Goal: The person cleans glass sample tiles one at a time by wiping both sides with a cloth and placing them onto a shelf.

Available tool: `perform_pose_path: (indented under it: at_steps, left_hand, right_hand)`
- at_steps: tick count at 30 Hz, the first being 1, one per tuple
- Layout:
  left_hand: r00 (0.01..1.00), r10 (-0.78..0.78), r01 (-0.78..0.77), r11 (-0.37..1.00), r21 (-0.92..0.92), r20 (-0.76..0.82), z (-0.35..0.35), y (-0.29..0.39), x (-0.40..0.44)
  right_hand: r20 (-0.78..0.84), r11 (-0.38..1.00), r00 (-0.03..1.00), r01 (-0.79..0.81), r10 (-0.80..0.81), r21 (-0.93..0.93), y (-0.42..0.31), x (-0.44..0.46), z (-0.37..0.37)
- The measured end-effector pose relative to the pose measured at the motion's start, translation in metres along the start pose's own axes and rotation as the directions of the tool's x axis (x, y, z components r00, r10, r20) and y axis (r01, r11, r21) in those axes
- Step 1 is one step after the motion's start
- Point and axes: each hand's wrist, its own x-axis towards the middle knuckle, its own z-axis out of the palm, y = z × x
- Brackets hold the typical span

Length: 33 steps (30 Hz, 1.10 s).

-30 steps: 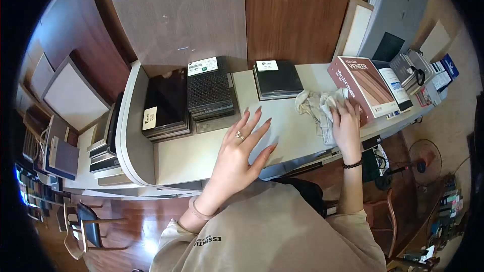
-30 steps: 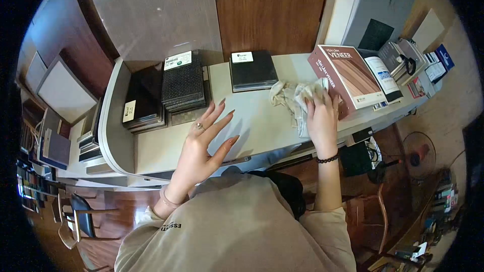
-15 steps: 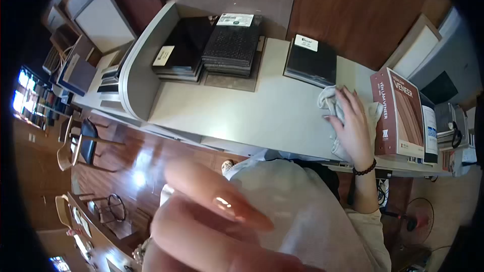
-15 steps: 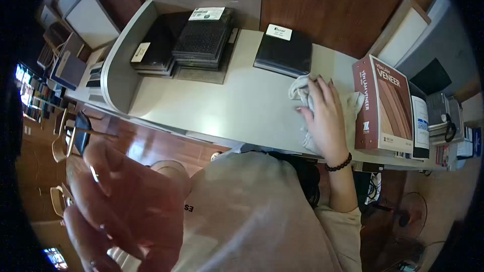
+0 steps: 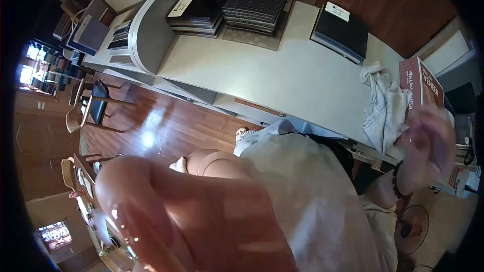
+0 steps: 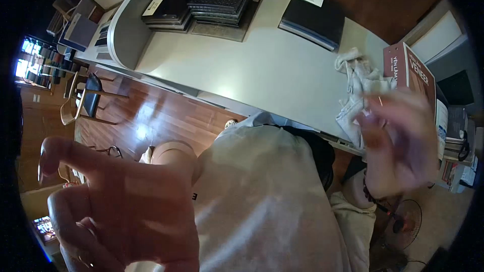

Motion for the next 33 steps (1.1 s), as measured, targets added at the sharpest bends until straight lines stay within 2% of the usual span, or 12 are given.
perform_pose_path:
  at_steps: [1, 2, 10, 15, 19, 21, 22, 23, 26, 27, 29, 33]
  left_hand:
    - [1.000, -0.005, 0.006, 0.999, -0.053, 0.028, -0.007, 0.001, 0.001]
    - [0.999, -0.012, 0.014, 0.998, -0.060, 0.034, -0.010, 0.001, 0.001]
    - [0.988, 0.058, -0.065, 0.997, 0.050, 0.140, -0.038, -0.020, 0.013]
    - [0.991, 0.036, -0.025, 0.996, -0.086, 0.129, -0.056, -0.040, 0.024]
    - [0.992, 0.105, -0.088, 0.973, -0.212, 0.069, -0.057, -0.071, 0.035]
    - [0.993, 0.089, -0.064, 0.960, -0.274, 0.081, -0.066, -0.077, 0.039]
    - [0.994, 0.074, -0.047, 0.953, -0.299, 0.078, -0.069, -0.079, 0.040]
    - [0.995, 0.063, -0.036, 0.944, -0.328, 0.072, -0.073, -0.081, 0.041]
    - [0.996, -0.004, 0.038, 0.918, -0.394, 0.087, -0.082, -0.084, 0.039]
    - [0.998, 0.021, 0.003, 0.922, -0.388, 0.059, -0.085, -0.089, 0.038]
    - [0.996, 0.086, -0.082, 0.929, -0.361, -0.004, -0.092, -0.097, 0.039]
    - [0.977, 0.169, -0.203, 0.923, -0.327, -0.130, -0.102, -0.102, 0.038]
  right_hand:
    - [0.296, 0.964, 0.919, 0.230, -0.261, 0.134, -0.005, 0.005, -0.029]
    - [-0.264, 0.931, 0.898, 0.364, -0.351, 0.002, -0.006, -0.040, -0.010]
    - [-0.307, 0.933, 0.886, 0.358, -0.348, -0.025, -0.023, -0.035, 0.009]
    - [-0.313, 0.915, 0.865, 0.401, -0.393, -0.042, -0.033, -0.016, 0.026]
    - [-0.293, 0.857, 0.807, 0.501, -0.513, -0.120, -0.047, -0.021, 0.021]
    - [-0.303, 0.854, 0.800, 0.504, -0.517, -0.126, -0.039, -0.070, -0.017]
    - [-0.296, 0.854, 0.802, 0.506, -0.519, -0.125, -0.032, -0.117, -0.058]
    - [-0.288, 0.851, 0.802, 0.509, -0.523, -0.130, -0.043, -0.051, -0.009]
    - [-0.285, 0.872, 0.825, 0.474, -0.489, -0.122, -0.065, -0.001, 0.040]
    - [-0.293, 0.870, 0.821, 0.477, -0.491, -0.122, -0.066, 0.005, 0.048]
    - [-0.302, 0.859, 0.806, 0.499, -0.510, -0.118, -0.058, -0.049, 0.008]
    - [-0.312, 0.860, 0.804, 0.494, -0.507, -0.124, -0.069, -0.030, 0.029]
